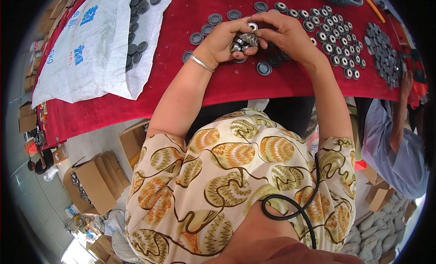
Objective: Placing small metallic bearings onto circular black plastic bases at an assembly table.
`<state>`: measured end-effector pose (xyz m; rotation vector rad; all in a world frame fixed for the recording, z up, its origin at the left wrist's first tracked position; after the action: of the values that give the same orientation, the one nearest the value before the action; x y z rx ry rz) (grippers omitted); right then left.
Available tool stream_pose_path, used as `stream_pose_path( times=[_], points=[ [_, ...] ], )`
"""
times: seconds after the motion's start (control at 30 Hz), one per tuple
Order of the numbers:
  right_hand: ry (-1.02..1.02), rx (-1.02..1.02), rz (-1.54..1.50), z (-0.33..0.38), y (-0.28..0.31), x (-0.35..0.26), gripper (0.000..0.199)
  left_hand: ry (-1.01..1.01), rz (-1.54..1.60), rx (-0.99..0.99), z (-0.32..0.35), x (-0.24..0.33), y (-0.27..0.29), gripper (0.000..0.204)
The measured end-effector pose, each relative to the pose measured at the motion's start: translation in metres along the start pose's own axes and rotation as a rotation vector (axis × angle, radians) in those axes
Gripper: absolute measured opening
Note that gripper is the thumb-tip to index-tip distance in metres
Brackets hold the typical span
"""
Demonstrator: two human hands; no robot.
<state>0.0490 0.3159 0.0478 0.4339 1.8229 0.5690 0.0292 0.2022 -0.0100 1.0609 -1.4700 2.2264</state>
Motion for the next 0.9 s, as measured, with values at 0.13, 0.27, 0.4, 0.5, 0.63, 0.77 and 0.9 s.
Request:
stream_pose_path(
  times=[0.13, 0.27, 0.4, 0.5, 0.63, 0.77, 0.9],
  points=[
    [0.135, -0.021, 0.233, 0.001, -0.004, -0.012, 0.030, 0.011, -0.093, 0.075, 0.005, 0.002, 0.001, 0.048],
    [0.234, -0.022, 0.407, 0.001, -0.005, -0.020, 0.030, -0.058, -0.184, 0.167, 0.008, 0.006, -0.001, 0.051],
    [0.107, -0.016, 0.079, 0.002, -0.003, -0.014, 0.030, -0.071, -0.278, 0.098, 0.010, 0.013, -0.010, 0.054],
    [-0.143, -0.089, -0.185, 0.005, -0.009, 0.002, 0.027, -0.057, -0.338, 0.146, 0.010, 0.009, -0.012, 0.053],
    [-0.088, -0.068, -0.055, -0.006, 0.003, -0.001, 0.023, -0.109, -0.216, 0.188, 0.006, 0.010, -0.005, 0.049],
    [-0.094, 0.202, 0.422, -0.030, 0.045, 0.007, 0.021, -0.279, 0.118, 0.384, 0.000, 0.021, 0.039, 0.040],
    [0.070, 0.090, 0.622, -0.045, 0.030, 0.008, 0.022, -0.430, 0.338, 0.460, 0.001, 0.029, 0.078, 0.037]
  ],
)
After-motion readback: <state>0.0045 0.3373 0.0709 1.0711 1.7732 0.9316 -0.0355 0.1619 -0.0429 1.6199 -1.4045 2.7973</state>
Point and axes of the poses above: each hand's wrist, its own z-axis away from the middle knuckle, its own y-axis out of the back of the hand, x = y × z, the point moved 8 cm from there along -z, towards the middle knuckle, and after that the axes turned 4 degrees about x, right-handed, at the moved point
